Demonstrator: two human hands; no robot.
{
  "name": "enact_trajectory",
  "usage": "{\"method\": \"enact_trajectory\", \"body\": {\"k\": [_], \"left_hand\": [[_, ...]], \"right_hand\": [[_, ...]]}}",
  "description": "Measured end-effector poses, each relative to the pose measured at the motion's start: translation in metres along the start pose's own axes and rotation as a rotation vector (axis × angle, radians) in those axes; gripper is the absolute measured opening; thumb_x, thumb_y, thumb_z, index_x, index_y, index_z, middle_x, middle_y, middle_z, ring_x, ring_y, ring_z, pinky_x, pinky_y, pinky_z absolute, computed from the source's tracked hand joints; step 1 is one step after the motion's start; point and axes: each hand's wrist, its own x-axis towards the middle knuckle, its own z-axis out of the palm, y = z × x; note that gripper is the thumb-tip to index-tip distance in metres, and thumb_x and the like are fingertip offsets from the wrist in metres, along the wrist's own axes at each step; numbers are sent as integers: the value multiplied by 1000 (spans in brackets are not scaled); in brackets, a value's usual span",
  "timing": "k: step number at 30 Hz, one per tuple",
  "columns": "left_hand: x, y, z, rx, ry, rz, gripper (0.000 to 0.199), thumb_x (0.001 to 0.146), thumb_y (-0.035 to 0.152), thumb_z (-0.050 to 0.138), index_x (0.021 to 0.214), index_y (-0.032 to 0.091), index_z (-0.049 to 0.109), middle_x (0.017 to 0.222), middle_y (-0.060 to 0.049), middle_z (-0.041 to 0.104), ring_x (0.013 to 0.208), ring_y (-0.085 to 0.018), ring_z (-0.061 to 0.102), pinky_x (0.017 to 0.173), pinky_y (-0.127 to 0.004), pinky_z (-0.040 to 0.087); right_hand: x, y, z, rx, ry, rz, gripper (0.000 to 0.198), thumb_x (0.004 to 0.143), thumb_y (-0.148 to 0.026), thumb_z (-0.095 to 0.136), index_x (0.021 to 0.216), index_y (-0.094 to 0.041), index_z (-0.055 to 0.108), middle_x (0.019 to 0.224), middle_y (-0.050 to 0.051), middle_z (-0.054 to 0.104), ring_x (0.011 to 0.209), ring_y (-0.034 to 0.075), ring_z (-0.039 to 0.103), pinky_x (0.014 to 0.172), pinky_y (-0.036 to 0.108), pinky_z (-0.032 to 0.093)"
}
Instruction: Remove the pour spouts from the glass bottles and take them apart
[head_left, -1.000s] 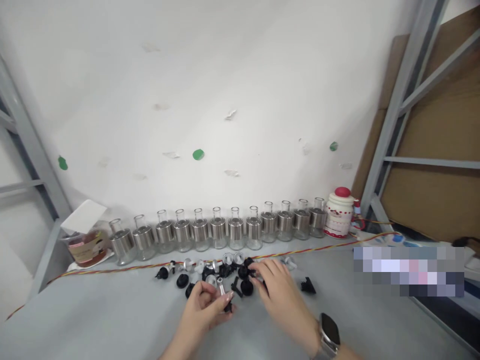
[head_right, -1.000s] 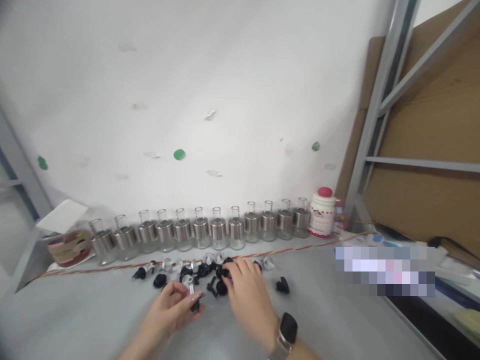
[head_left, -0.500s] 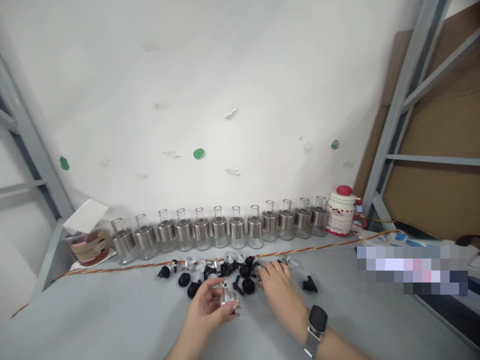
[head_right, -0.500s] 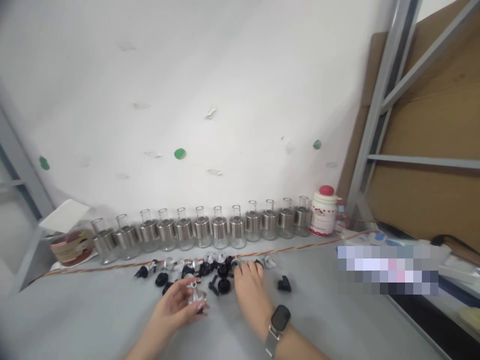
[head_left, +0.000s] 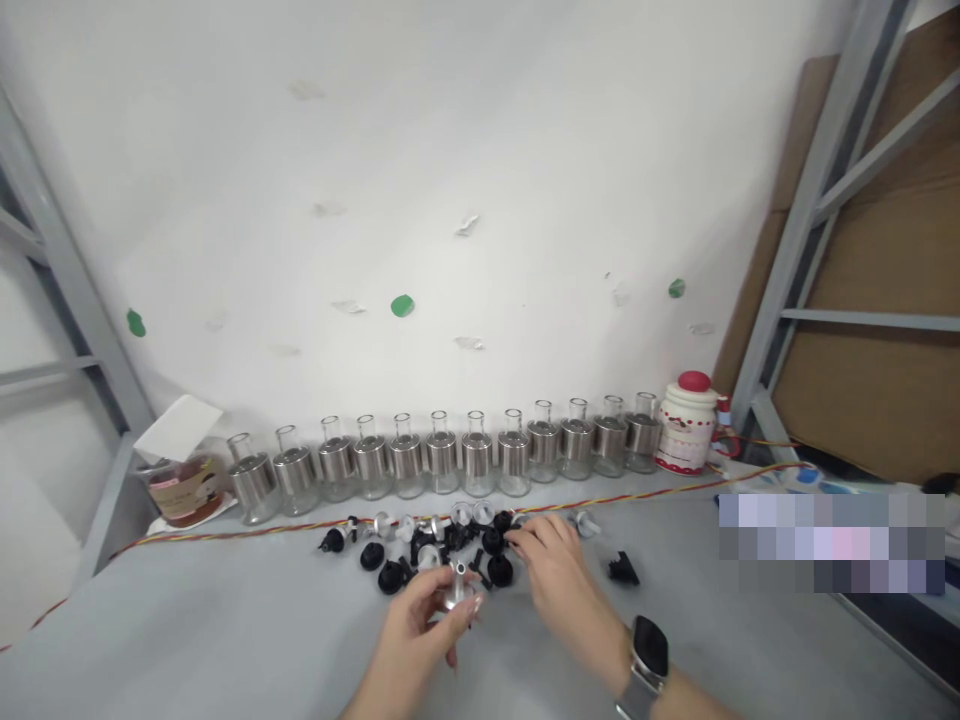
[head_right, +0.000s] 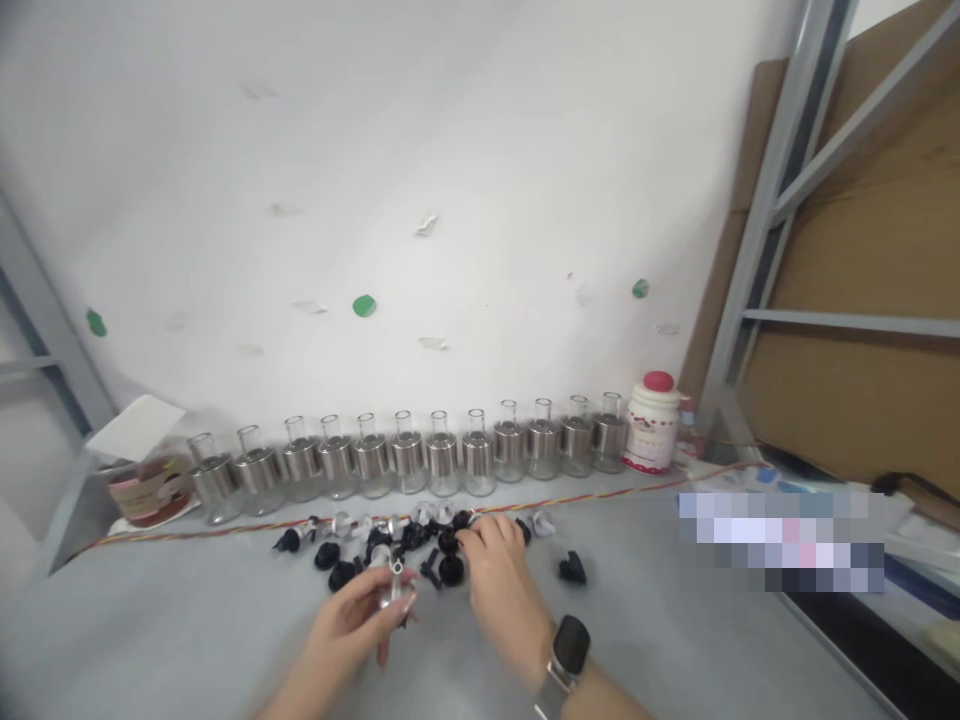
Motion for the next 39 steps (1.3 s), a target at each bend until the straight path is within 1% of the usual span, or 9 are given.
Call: {"method": "enact_trajectory", "body": {"k": [7, 9, 12, 27, 31, 33, 35, 37, 39], "left_hand": [[-4, -4, 2, 72, -52, 35, 36, 69, 37, 62, 99, 17, 62, 76, -2, 47, 65, -16, 53, 34, -17, 42], [-6, -2, 3, 95, -51, 28, 37, 69, 37, 62, 101, 18, 61, 77, -2, 46, 66, -16, 52, 34, -17, 42], [-8, 2, 3, 132, -72, 20, 32, 68, 38, 62, 92, 16, 65, 76, -2, 44, 65, -16, 51, 35, -17, 41], [-11, 4, 6, 94, -152, 34, 28, 67, 39, 63, 84, 16, 64, 75, -1, 41, 62, -14, 51, 37, -17, 42], [-10, 4, 5, 53, -153, 44, 25, 68, 38, 63, 81, 16, 62, 75, -1, 42, 67, -15, 51, 39, -19, 43], [-9, 4, 5, -19, -146, 22, 25, 71, 39, 60, 81, 16, 59, 78, -2, 46, 73, -18, 53, 46, -22, 46], [-7, 4, 5, -113, -119, -26, 27, 70, 42, 59, 81, 17, 55, 83, -3, 50, 78, -20, 55, 50, -24, 47], [-5, 4, 6, -202, -77, -90, 33, 66, 43, 62, 84, 18, 53, 81, -2, 52, 72, -18, 56, 45, -21, 42], [-4, 4, 6, -269, -40, -159, 35, 63, 41, 64, 87, 18, 52, 70, 2, 51, 59, -12, 53, 38, -17, 32]], "right_hand": [[-3, -26, -21, 630, -11, 130, 9, 80, -24, 52, 76, -21, 59, 78, 2, 55, 78, 17, 52, 72, 30, 43], [-4, -31, -22, 742, -27, 165, 9, 79, -26, 53, 76, -20, 60, 76, 1, 55, 75, 16, 54, 69, 28, 44], [-6, -35, -21, 828, -26, 154, 10, 79, -26, 52, 79, -20, 61, 77, 2, 58, 77, 16, 55, 72, 28, 45], [-14, -36, -15, 651, -27, 68, 14, 79, -25, 54, 86, -26, 66, 82, 3, 57, 81, 17, 54, 75, 29, 45], [-15, -35, -18, 633, -48, 1, 23, 82, -27, 49, 102, -29, 61, 87, 3, 56, 85, 17, 53, 77, 30, 44], [-14, -32, -20, 619, -44, 18, 30, 85, -28, 44, 114, -30, 52, 88, 3, 55, 85, 17, 52, 78, 30, 44], [-11, -27, -19, 572, -13, 74, 32, 87, -27, 39, 118, -28, 47, 87, 3, 55, 85, 17, 52, 78, 30, 43], [-9, -22, -14, 464, 9, 99, 29, 87, -25, 39, 112, -25, 52, 88, 4, 55, 85, 18, 50, 80, 33, 41], [-7, -18, -7, 320, -15, 66, 24, 85, -21, 41, 103, -24, 58, 89, 5, 55, 85, 19, 49, 80, 35, 39]]}}
